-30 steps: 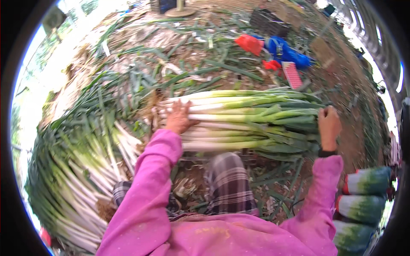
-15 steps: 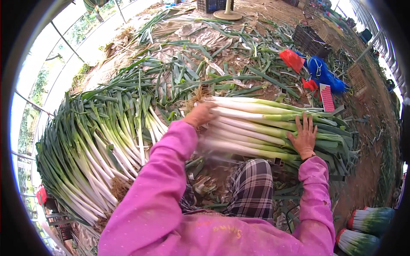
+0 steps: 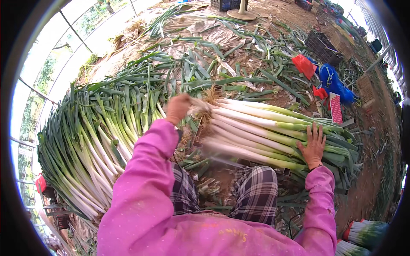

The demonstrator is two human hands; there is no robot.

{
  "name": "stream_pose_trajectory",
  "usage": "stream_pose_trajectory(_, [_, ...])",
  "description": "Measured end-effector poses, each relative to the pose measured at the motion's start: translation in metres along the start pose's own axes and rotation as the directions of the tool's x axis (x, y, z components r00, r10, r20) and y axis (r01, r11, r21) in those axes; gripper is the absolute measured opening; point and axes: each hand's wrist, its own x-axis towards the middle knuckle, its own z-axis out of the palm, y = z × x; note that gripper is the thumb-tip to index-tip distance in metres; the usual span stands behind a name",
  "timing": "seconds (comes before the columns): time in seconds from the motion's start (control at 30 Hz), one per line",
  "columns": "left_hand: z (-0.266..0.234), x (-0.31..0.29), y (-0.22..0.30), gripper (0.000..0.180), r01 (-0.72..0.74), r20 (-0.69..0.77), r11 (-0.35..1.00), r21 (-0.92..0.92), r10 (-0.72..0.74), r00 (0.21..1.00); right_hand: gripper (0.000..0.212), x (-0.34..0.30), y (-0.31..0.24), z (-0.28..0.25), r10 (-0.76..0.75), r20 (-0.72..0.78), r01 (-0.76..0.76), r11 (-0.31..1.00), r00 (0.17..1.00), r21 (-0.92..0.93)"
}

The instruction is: The person picks up leeks from a pile, peels away the outer layers by hand, and places them onto a stack. Once the stack is complete, the person wraps a band around the bundle of leeks.

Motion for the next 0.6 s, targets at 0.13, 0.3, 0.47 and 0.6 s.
stream_pose_trajectory(0.13, [-0.109, -0.059, -0.056, 0.017, 0.475, 0.097, 0.879, -0.047, -0.469, 0.878, 0.081, 0.007, -0.011, -0.002, -0.002, 0.059, 0.001, 1.0, 0.998, 0.004])
stream_pose_trajectory(0.3, [-0.106, -0.263, -0.073, 0.021, 0.252, 0.594, 0.81, 0.529, -0.566, 0.572, 0.081, -0.015, 0.025, 0.013, 0.021, 0.046, -0.018, 0.997, 0.999, -0.078])
stream_pose_trajectory(0.47, [-0.141, -0.382, -0.049, 0.023, 0.35, 0.69, 0.756, 0.553, -0.651, 0.316, 0.076, 0.0, 0.017, 0.021, -0.095, -0.037, 0.089, 0.986, 0.995, -0.144])
stream_pose_trajectory(0.6, [-0.131, -0.328, -0.122, 0.026, 0.712, -0.164, 0.667, 0.221, -0.694, 0.701, 0.072, 0.0, 0.015, 0.024, -0.15, -0.121, 0.137, 0.985, 0.981, -0.107])
